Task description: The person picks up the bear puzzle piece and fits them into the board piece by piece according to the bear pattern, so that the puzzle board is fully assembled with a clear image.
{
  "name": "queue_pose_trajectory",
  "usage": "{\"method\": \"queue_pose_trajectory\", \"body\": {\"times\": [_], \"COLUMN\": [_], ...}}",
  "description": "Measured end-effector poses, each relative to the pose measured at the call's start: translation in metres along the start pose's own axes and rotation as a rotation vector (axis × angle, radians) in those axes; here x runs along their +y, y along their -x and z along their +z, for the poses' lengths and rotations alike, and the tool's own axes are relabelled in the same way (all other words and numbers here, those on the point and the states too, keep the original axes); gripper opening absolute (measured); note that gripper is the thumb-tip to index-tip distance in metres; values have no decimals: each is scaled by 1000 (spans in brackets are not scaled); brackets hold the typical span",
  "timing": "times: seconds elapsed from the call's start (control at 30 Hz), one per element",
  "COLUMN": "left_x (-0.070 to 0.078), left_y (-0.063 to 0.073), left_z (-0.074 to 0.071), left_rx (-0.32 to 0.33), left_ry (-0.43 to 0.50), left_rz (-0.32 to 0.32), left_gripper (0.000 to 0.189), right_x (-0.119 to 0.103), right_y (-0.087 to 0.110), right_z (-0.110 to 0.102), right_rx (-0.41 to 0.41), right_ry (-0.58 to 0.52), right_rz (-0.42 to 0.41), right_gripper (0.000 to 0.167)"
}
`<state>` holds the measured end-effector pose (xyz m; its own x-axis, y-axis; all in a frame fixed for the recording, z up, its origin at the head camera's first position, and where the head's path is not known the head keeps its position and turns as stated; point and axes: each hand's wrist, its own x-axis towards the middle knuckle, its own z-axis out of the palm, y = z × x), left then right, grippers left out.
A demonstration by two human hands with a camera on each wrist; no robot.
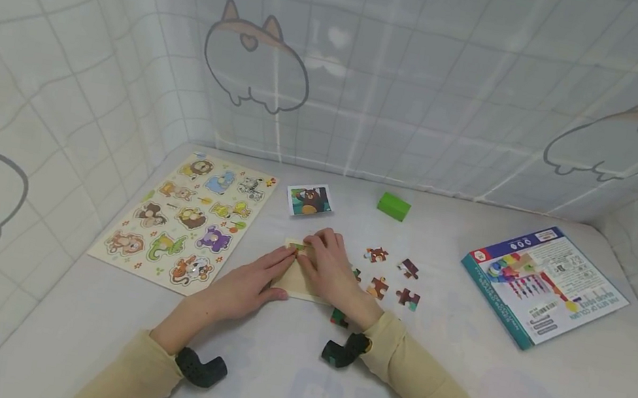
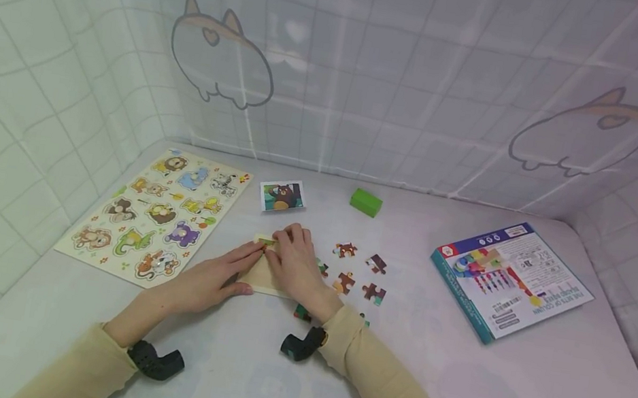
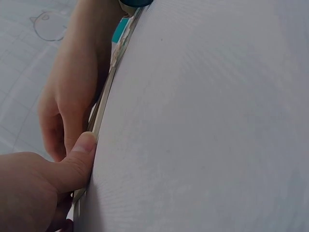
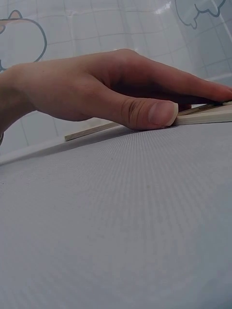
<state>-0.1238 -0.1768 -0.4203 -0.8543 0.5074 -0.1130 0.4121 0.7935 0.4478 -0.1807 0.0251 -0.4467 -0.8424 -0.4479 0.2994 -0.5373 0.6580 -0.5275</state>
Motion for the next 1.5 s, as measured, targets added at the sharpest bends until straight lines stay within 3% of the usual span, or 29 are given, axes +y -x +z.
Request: {"method": "queue_pose_trajectory", "body": {"times": [0.73,1.07,1.5], "left_x": [0,-2,-4], "left_y": [-1,-2,0], "left_z": [3,3,2], "left_rx": [4,10,36], "left_ry": [10,21,17], "left_rz": [25,42,80], "left_gripper": [71,71,68], "right_x": [-4,-7,19], "right_y": [1,12,43], "right_z": [-7,-31,-64], "right_rx": [-69,-58,-21], "right_ry": [50,0,-3], "right_rz": [39,129,176], "right_gripper": [33,42,46]}}
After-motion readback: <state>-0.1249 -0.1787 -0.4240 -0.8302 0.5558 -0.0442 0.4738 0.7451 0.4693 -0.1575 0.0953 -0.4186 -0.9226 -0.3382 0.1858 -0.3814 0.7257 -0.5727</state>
